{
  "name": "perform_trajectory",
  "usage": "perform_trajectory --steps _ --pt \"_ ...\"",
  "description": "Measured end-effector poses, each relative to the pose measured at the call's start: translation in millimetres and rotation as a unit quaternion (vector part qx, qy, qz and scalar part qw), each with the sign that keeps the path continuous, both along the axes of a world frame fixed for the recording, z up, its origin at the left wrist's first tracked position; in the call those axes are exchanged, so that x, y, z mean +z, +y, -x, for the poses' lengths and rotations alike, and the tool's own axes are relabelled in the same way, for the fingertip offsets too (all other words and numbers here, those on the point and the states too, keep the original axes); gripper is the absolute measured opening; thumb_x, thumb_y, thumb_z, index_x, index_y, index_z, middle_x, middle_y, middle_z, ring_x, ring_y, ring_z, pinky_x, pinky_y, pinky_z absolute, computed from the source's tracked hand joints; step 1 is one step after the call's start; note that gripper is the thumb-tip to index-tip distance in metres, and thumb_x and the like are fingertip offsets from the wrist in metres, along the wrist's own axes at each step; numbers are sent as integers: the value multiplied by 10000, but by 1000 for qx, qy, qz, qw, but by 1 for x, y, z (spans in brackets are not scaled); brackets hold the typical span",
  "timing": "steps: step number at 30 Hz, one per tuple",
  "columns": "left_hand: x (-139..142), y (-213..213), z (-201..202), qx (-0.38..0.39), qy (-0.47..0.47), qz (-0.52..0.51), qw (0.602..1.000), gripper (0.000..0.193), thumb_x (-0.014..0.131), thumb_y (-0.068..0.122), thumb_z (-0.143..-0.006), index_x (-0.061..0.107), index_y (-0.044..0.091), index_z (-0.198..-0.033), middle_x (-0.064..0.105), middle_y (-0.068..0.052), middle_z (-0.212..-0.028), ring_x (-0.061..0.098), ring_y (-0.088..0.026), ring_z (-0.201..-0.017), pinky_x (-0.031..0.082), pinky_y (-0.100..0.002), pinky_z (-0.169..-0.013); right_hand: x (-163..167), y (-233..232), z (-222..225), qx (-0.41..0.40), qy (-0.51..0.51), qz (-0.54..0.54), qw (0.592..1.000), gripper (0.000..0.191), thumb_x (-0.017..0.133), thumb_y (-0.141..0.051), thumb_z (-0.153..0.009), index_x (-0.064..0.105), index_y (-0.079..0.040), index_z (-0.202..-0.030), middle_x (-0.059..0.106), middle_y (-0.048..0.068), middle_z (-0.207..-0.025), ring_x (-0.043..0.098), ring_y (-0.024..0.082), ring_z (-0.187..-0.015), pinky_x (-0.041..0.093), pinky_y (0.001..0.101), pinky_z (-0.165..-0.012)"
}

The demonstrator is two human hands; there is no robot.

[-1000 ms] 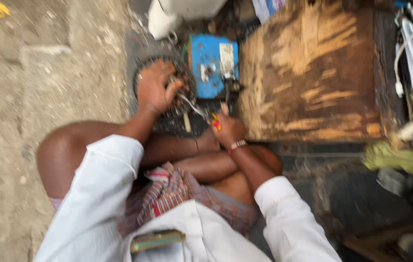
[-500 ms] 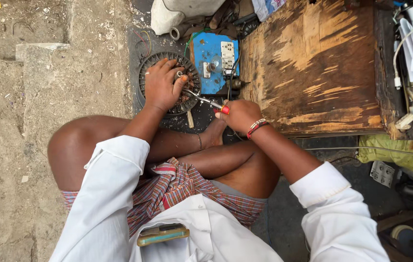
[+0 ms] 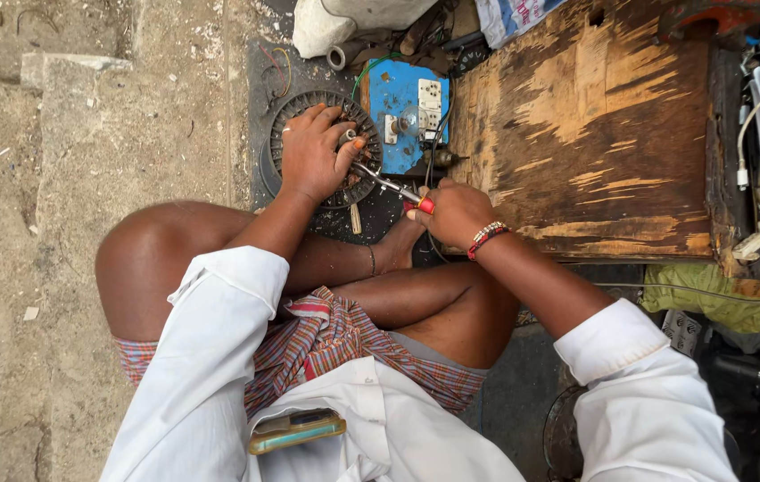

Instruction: The person sits on the ground dismantling an electric motor armature, using pliers and a screwdriver to grip and pull copper wire out of the motor windings one piece at a time, collecting the extracted wire beside them.

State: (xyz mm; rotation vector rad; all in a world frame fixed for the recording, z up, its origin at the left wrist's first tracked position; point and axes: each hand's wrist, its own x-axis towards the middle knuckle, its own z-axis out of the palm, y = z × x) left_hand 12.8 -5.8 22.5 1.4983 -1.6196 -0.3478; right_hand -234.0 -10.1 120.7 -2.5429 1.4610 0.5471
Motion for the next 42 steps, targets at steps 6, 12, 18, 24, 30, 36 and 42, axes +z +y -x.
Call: perform_trajectory --steps 6,12,18,24,30,36,42 --pt "0 0 0 -2 1 11 1000 502 538 532 -1038 783 112 -1164 667 -126 -1327 531 -365 -1322 371 -535 -1054 -5 5 -1 -59 14 -36 997 431 693 -557 -872 756 -141 -960 719 167 -857 694 397 -827 537 525 -721" --pt "2 1 1 1 1 -1 1000 507 532 538 -1034 782 115 -1163 661 -130 -1333 524 -372 -1324 366 -550 -1050 -3 -5 -2 -54 15 -72 996 437 681 -565 -889 757 -139 -952 728 167 -846 698 399 -832 539 523 -742" --pt "4 1 2 6 7 -10 1000 512 523 535 -1030 777 114 -1174 660 -127 -1328 521 -370 -1329 357 -557 -1054 -15 -7 6 -56 16 -70 996 442 676 -571 -879 743 -149 -993 722 176 -841 698 395 -823 540 524 -711" --pt "0 1 4 16 4 -11 1000 487 533 496 -1005 775 107 -1171 655 -124 -1354 516 -357 -1351 360 -537 -1080 -35 4 17 -66 -70 -73 993 430 665 -554 -892 759 -149 -1002 728 198 -848 690 425 -811 531 536 -728" --pt "-3 1 3 17 -1 -5 1000 474 553 500 -1012 781 104 -1137 657 -129 -1345 521 -368 -1337 368 -544 -1063 -33 3 15 -52 -65 -84 993 467 668 -551 -907 747 -98 -992 712 221 -823 683 442 -795 531 540 -723" --pt "-4 0 3 12 -2 -10 1000 487 565 520 -1015 780 95 -1118 658 -133 -1341 519 -368 -1330 365 -545 -1047 -16 13 0 -17 10 -42 999 484 686 -505 -929 714 -33 -1030 716 226 -827 693 422 -800 538 523 -730" --pt "-6 1 5 16 13 -19 1000 488 576 523 -989 788 97 -1101 667 -124 -1324 520 -355 -1334 363 -545 -1050 -7 12 -4 35 -10 19 999 446 721 -348 -886 678 -26 -1190 730 192 -883 709 388 -780 543 500 -672"
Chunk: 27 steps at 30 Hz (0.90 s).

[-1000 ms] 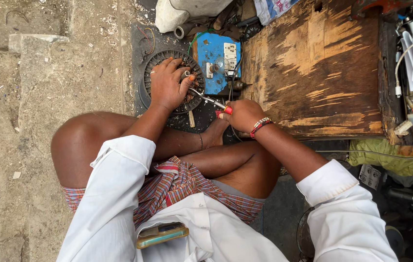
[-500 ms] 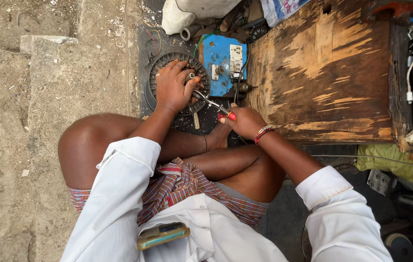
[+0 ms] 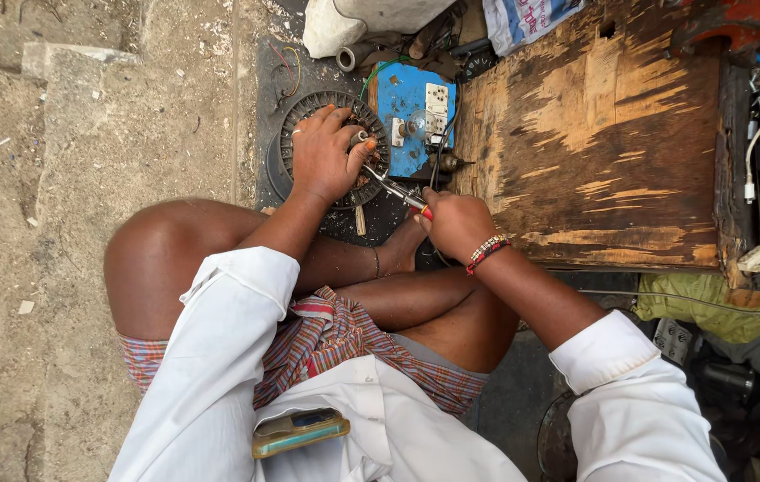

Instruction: The person sits on the ground dismantling an electric motor armature, using pliers and a screwdriver to grip and pull copper wire out of the motor windings one piece at a time, collecting the extracted wire beside them.

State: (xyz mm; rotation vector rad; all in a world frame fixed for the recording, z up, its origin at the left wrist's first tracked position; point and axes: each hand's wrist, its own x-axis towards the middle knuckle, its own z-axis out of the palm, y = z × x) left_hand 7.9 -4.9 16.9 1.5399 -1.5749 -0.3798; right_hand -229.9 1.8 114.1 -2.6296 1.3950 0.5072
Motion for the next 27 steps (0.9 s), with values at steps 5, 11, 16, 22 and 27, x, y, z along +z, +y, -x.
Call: perform_trajectory --steps 5,11,16,22,27 --pt "2 -2 2 6 -8 -4 1000 484 580 523 -986 791 101 -1095 660 -142 -1328 514 -365 -1333 355 -564 -1036 -1 -2 0 14 36 15 999 468 720 -334 -880 671 -40 -1242 729 176 -855 714 371 -761 546 490 -661" --pt "6 -2 2 8 -8 -14 1000 489 582 518 -984 792 92 -1105 663 -145 -1329 513 -362 -1335 348 -575 -1043 -9 -5 3 -38 30 -25 999 373 705 -388 -909 698 -72 -1107 722 179 -810 702 391 -779 541 510 -692" --pt "5 -1 3 14 14 -14 1000 472 591 499 -985 780 90 -1125 664 -139 -1352 515 -369 -1345 349 -556 -1068 -17 -2 4 -77 4 -21 997 446 707 -482 -941 666 -39 -967 713 201 -815 698 415 -785 548 521 -719" --pt "3 -3 2 24 16 -15 999 512 593 511 -984 747 67 -1185 671 -128 -1341 520 -362 -1339 352 -543 -1069 -20 4 -2 -136 -42 -30 989 483 757 -506 -860 631 -41 -898 709 234 -800 684 448 -769 534 544 -679" --pt "3 -5 1 23 43 -1 999 533 574 505 -1025 714 35 -1233 680 -122 -1336 541 -370 -1337 369 -528 -1079 -38 16 -13 -158 -107 24 981 472 767 -500 -866 617 -52 -878 688 245 -896 677 456 -733 525 552 -624"
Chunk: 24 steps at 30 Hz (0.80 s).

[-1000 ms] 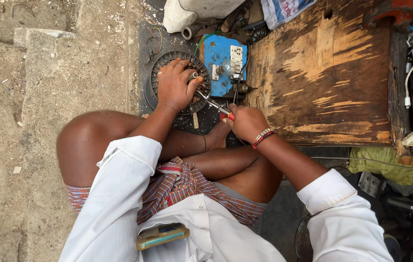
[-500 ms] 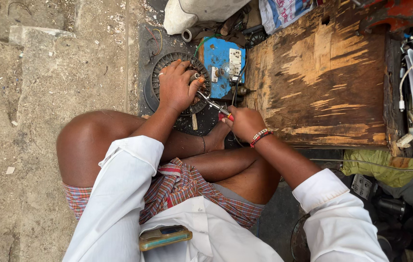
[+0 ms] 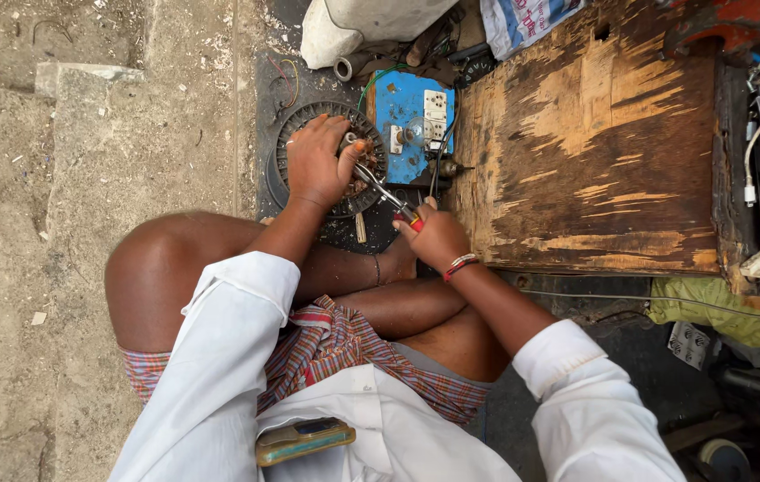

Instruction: The person sits on the ground dismantling an electric motor armature, using pliers and a screwdriver to grip and pull copper wire out of the motor windings one piece at a time, collecting the extracted wire beside them.

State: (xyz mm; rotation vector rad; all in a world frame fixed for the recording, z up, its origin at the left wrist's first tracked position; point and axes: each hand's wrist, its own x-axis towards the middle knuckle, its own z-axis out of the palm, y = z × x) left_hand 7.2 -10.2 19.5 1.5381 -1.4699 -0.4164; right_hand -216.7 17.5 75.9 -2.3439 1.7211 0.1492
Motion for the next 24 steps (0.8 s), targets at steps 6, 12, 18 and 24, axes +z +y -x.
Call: perform_trajectory --steps 6,12,18,24 --pt "-10 4 -8 -19 -19 27 999 536 579 498 -1013 703 27 -1238 672 -151 -1342 551 -391 -1336 390 -512 -1086 -31 11 -17 -43 -105 40 993 390 776 -438 -884 632 -79 -931 704 229 -828 680 459 -775 535 551 -680" --pt "-14 9 -6 -39 -31 27 998 557 535 499 -1042 684 25 -1295 636 -151 -1401 514 -390 -1376 366 -529 -1124 -36 20 23 -53 -244 3 968 404 768 -287 -851 603 -47 -1131 734 216 -980 717 418 -900 558 495 -767" --pt "0 9 -15 -48 -67 45 996 561 532 510 -1046 689 44 -1315 591 -210 -1426 473 -430 -1369 286 -561 -1134 -25 26 70 -96 -184 -58 977 400 816 -160 -809 590 -7 -1102 730 200 -933 720 362 -873 559 445 -732" --pt "6 44 -14 55 109 -80 989 453 525 454 -1100 682 44 -1215 651 -208 -1247 607 -375 -1174 463 -479 -1022 -35 55 84 -222 -398 -229 860 291 786 -132 -840 597 -24 -1033 714 44 -915 730 154 -769 547 274 -644"
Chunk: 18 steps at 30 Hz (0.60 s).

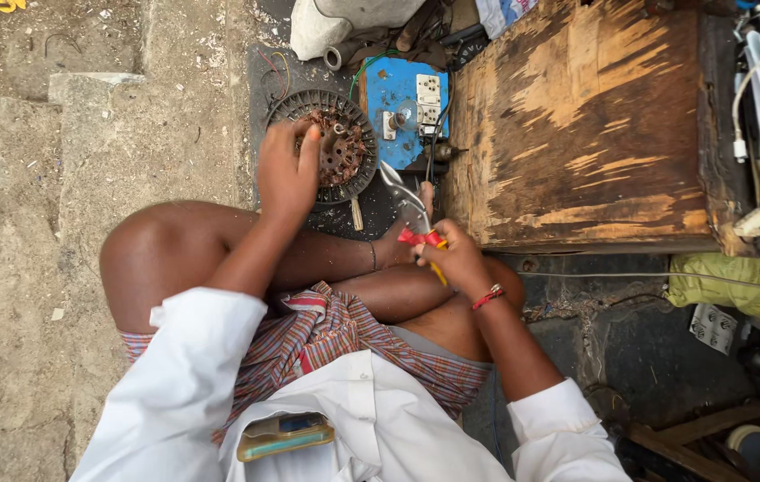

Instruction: The person sits on the ground dismantling an electric motor armature, using pliers and a screwdriver to grip and pull copper wire out of the motor windings one piece at a time, collecting the extracted wire beside them.

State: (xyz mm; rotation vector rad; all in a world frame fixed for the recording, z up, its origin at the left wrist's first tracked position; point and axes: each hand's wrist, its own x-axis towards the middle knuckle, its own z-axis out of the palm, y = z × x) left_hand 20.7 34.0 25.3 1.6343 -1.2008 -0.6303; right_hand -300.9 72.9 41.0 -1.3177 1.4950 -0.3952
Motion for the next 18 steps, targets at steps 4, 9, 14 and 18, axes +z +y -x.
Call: perform_trajectory --steps 4,9,14,18 --pt "-10 60 44 -67 249 -213 942 422 568 445 -1038 679 45 -1117 700 -131 -902 643 -203 -770 524 -387 -730 -9 41 -17 -69 -112 -20 991 284 799 -106 -875 661 -15 -1106 666 6 -941 608 81 -785 494 235 -658" --pt "-34 90 82 -188 563 -239 769 305 535 346 -1049 585 61 -1145 678 -44 -932 660 -128 -765 552 -305 -697 -7 68 -51 -56 -139 -55 987 330 787 -156 -860 660 -36 -1140 674 -29 -941 619 27 -798 512 192 -687" --pt "-46 95 83 -173 567 -188 783 225 557 237 -1059 593 42 -1165 681 -40 -963 641 -103 -796 543 -304 -718 6 72 -57 -40 -153 -176 972 335 789 -216 -880 630 -55 -1127 575 -6 -744 523 49 -581 415 203 -484" --pt "-47 98 86 -177 555 -178 793 262 562 256 -1062 599 25 -1180 703 -38 -994 658 -80 -851 555 -264 -771 12 66 -51 -21 -124 -237 963 318 775 -223 -899 612 -7 -1067 613 25 -732 551 69 -527 422 208 -440"
